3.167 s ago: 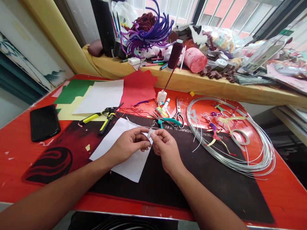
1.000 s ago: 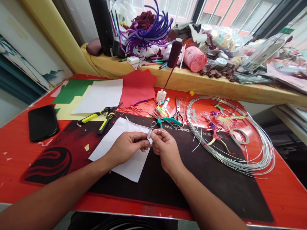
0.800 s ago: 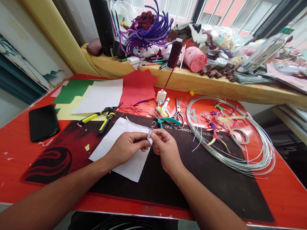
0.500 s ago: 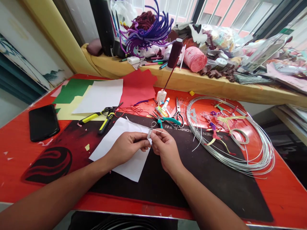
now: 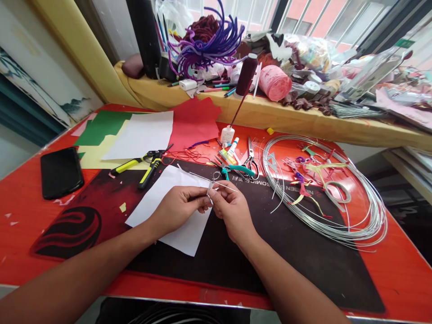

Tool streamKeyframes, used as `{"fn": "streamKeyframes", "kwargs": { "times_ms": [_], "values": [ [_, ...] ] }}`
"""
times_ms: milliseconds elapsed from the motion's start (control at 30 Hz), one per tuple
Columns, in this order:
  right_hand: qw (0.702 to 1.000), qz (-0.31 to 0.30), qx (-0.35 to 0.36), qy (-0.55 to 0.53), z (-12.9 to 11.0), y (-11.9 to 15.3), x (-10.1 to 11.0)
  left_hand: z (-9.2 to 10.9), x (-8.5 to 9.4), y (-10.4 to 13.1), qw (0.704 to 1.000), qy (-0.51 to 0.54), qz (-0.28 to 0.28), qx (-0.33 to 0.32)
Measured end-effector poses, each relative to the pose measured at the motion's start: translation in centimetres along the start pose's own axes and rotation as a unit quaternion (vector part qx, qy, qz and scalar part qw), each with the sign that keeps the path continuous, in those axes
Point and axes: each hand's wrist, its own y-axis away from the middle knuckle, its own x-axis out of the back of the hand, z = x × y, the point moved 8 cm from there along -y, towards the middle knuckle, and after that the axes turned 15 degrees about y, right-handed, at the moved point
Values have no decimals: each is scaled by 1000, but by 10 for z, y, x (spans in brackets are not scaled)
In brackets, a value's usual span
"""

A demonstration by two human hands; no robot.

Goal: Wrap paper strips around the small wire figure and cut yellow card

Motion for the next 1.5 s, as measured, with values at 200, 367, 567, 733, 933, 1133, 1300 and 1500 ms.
{"fn": "streamKeyframes", "kwargs": {
  "times_ms": [200,367,567,733,933,1133,1300,1500],
  "values": [
    [1000,11,6,8,-1,0,0,-1,-1,-1,1000,-3,-3,-3],
    [1000,21,0,-10,0,1,2,-1,1,-1,998,49,33,1],
    [999,31,-15,-40,3,1,3,7,0,3,996,48,60,-50],
    [999,29,-14,-35,2,1,2,7,-1,3,997,23,51,-59],
    [999,29,-11,-39,3,1,2,7,-1,3,997,16,44,-62],
    [999,19,-14,-44,2,1,0,9,0,1,996,57,43,-56],
    [998,20,-18,-59,2,2,0,7,0,-1,993,102,28,-47],
    [998,27,-20,-58,3,2,3,2,0,-2,992,117,20,-40]
  ]
}}
